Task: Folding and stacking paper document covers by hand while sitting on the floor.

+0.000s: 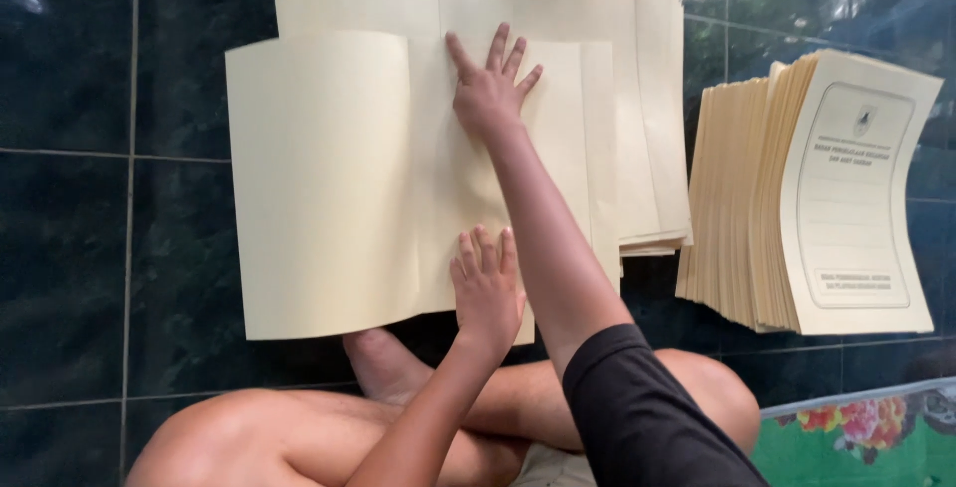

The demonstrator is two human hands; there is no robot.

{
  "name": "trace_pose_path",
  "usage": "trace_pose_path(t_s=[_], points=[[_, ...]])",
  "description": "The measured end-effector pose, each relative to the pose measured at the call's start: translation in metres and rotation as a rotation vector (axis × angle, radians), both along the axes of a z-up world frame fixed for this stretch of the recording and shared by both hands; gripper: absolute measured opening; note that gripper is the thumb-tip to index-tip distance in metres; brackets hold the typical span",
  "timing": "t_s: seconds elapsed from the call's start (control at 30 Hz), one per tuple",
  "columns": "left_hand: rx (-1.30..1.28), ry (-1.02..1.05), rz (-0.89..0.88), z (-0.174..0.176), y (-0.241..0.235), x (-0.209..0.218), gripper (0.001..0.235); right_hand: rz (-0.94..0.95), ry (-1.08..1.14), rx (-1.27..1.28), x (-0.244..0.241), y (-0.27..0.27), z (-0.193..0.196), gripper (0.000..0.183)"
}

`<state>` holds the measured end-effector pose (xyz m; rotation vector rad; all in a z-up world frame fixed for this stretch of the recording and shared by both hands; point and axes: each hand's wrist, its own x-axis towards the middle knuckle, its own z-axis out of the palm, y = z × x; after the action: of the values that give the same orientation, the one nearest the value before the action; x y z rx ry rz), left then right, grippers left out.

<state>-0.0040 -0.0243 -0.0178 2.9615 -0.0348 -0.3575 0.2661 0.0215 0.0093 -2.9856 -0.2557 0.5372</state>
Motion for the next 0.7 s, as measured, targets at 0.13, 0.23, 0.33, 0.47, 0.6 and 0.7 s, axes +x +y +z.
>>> trace_pose_path(t_s=[0.13, 0.23, 0.33, 0.47, 0.6, 0.7], points=[[-0.048, -0.03, 0.018, -0.007, 0.001, -0.007, 0.101, -0.038, 0.049, 0.092, -0.004, -0.004, 0.001, 0.07], [-0.031, -0.072, 0.036, -0.004, 0.004, -0.002, 0.103, -0.008, -0.011, 0.127, 0.004, -0.014, -0.005, 0.051], [-0.056, -0.127, 0.039, -0.003, 0.009, -0.002, 0.103, -0.023, -0.055, 0.118, 0.002, -0.024, -0.011, 0.056], [-0.114, -0.091, 0.038, -0.005, 0.014, -0.002, 0.103, 0.007, -0.085, 0.096, -0.009, -0.056, -0.011, 0.08], [-0.26, 0.178, 0.031, 0.039, 0.028, 0.01, 0.09, -0.083, -0.122, 0.207, -0.048, -0.093, 0.018, 0.081], [-0.259, 0.113, 0.021, 0.028, 0.028, 0.008, 0.092, -0.085, -0.099, 0.149, -0.061, -0.118, 0.016, 0.083]])
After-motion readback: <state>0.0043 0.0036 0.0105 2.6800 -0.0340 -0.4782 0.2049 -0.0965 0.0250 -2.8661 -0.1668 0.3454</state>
